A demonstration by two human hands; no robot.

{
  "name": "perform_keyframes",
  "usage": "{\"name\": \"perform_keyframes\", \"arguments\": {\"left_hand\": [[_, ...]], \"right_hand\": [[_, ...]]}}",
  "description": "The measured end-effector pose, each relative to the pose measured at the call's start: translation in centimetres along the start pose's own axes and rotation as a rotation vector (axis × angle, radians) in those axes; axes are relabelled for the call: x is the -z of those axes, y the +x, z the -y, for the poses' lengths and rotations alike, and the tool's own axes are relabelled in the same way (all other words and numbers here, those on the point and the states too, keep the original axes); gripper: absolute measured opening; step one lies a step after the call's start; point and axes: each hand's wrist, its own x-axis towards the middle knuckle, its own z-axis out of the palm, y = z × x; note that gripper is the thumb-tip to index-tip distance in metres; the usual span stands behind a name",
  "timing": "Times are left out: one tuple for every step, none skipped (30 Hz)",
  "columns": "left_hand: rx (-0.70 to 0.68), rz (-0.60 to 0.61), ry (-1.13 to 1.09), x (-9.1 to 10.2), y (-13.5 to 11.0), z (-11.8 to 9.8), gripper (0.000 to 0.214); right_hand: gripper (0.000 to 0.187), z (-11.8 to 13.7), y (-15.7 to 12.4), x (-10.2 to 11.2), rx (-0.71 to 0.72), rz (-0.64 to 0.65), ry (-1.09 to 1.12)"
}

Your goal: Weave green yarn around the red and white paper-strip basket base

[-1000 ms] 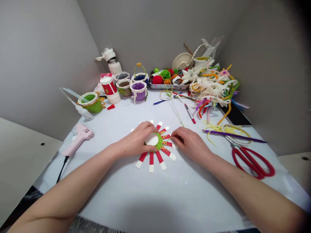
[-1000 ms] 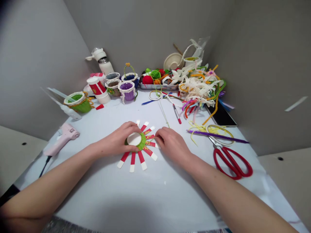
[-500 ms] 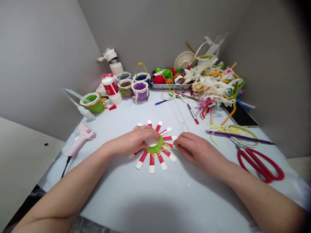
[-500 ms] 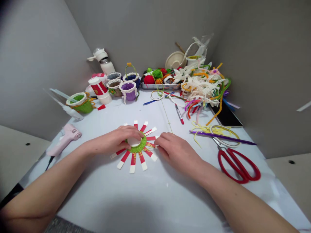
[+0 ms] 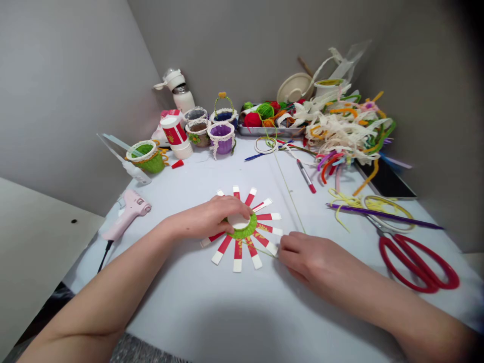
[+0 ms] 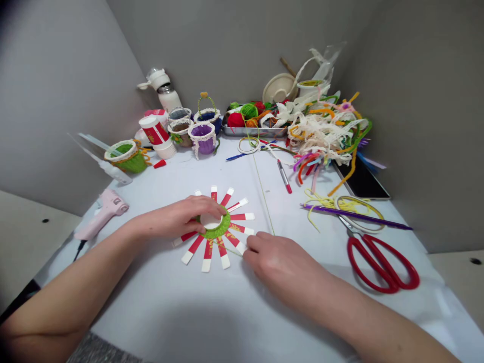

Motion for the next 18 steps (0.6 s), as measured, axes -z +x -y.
{"name": "perform_keyframes", "arguments": {"left_hand": [[0.001, 0.001, 0.001, 0.0, 0.0, 0.0, 0.040], [0.000, 0.001, 0.001, 0.0, 0.0, -0.1, 0.040], [-0.003, 0.001, 0.000, 0.0, 0.0, -0.1, 0.040], [-0.006, -0.001, -0.002, 0.0, 0.0, -0.1, 0.040], [-0.009, -0.004, -0.006, 0.1, 0.0, -0.1, 0.040], [-0.013, -0.006, -0.012, 0.1, 0.0, -0.1, 0.041], [-0.015, -0.009, -0.020, 0.1, 0.0, -0.1, 0.041], [-0.018, -0.012, -0.029, 0.1, 0.0, -0.2, 0.041], [-0.021, -0.013, -0.039, 0.0, 0.0, -0.3, 0.042], [-0.025, -0.011, -0.047, 0.0, 0.0, -0.4, 0.043], [-0.033, -0.003, -0.053, -0.1, 0.1, -0.5, 0.044], [-0.042, 0.005, -0.060, -0.2, 0.1, -0.6, 0.044], [-0.050, 0.014, -0.065, -0.3, 0.1, -0.6, 0.046], [-0.059, 0.021, -0.069, -0.4, 0.2, -0.7, 0.046], [-0.070, 0.025, -0.071, -0.5, 0.2, -0.8, 0.047], [-0.080, 0.024, -0.071, -0.6, 0.2, -0.8, 0.047], [-0.090, 0.021, -0.071, -0.6, 0.2, -0.9, 0.047], [-0.099, 0.016, -0.072, -0.6, 0.2, -1.0, 0.045]], "right_hand": [[0.022, -0.1, 0.0, 0.0, -0.010, -0.025, -0.032], [0.022, -0.3, 0.0, -0.1, -0.026, -0.050, -0.065], [0.022, -0.5, 0.0, -0.1, -0.044, -0.071, -0.095], [0.021, -0.8, 0.1, -0.1, -0.060, -0.085, -0.120], [0.021, -1.0, 0.2, -0.2, -0.075, -0.093, -0.136], [0.021, -1.3, 0.4, -0.3, -0.094, -0.099, -0.141], [0.021, -1.6, 0.7, -0.3, -0.118, -0.103, -0.134], [0.021, -1.9, 1.0, -0.4, -0.147, -0.109, -0.116], [0.022, -2.2, 1.3, -0.5, -0.182, -0.127, -0.090], [0.022, -2.4, 1.7, -0.6, -0.227, -0.154, -0.058], [0.022, -2.6, 2.0, -0.7, -0.276, -0.190, -0.023], [0.021, -2.8, 2.4, -0.9, -0.322, -0.232, 0.016], [0.020, -2.9, 2.7, -1.0, -0.364, -0.271, 0.053], [0.019, -3.1, 3.0, -1.2, -0.395, -0.299, 0.089], [0.018, -3.2, 3.2, -1.3, -0.415, -0.312, 0.121], [0.017, -3.2, 3.4, -1.5, -0.424, -0.309, 0.147], [0.017, -3.3, 3.6, -1.6, -0.430, -0.299, 0.164], [0.016, -3.3, 3.6, -1.7, -0.435, -0.287, 0.175]]}}
